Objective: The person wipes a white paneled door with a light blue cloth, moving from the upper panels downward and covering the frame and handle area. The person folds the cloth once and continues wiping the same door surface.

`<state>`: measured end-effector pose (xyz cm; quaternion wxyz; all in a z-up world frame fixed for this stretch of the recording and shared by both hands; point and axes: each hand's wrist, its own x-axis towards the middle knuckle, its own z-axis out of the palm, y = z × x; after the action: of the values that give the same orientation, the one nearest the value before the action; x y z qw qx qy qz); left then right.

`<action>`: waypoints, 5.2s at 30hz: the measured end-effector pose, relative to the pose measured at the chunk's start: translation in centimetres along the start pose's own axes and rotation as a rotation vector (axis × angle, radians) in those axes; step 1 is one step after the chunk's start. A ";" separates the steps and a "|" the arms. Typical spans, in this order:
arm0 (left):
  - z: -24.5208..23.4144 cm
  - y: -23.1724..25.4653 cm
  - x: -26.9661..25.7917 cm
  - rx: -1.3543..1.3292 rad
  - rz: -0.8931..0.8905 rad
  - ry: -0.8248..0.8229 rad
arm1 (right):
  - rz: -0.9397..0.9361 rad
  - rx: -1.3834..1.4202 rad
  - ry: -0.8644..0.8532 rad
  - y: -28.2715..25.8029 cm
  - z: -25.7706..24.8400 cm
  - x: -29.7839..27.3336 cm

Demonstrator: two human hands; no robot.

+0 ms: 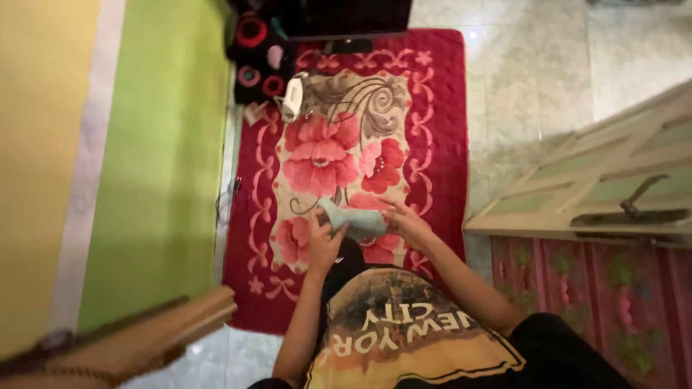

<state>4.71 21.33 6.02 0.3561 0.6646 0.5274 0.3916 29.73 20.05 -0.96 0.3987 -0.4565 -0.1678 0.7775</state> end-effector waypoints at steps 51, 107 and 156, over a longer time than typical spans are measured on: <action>54.0 4.1 61.6 -0.693 -0.025 -1.320 | -0.529 0.352 0.875 -35.8 -34.0 17.0; 117.0 30.0 81.0 -0.531 0.203 -2.151 | -1.499 0.938 1.135 -60.5 -73.6 18.4; 124.9 51.9 51.0 -1.423 1.124 -1.547 | 0.736 -0.670 3.669 -62.8 -72.2 -10.9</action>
<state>145.52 53.96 4.56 0.6469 0.5156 -0.5278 0.1928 122.79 43.48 6.49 0.1946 0.6590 -0.3725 0.6238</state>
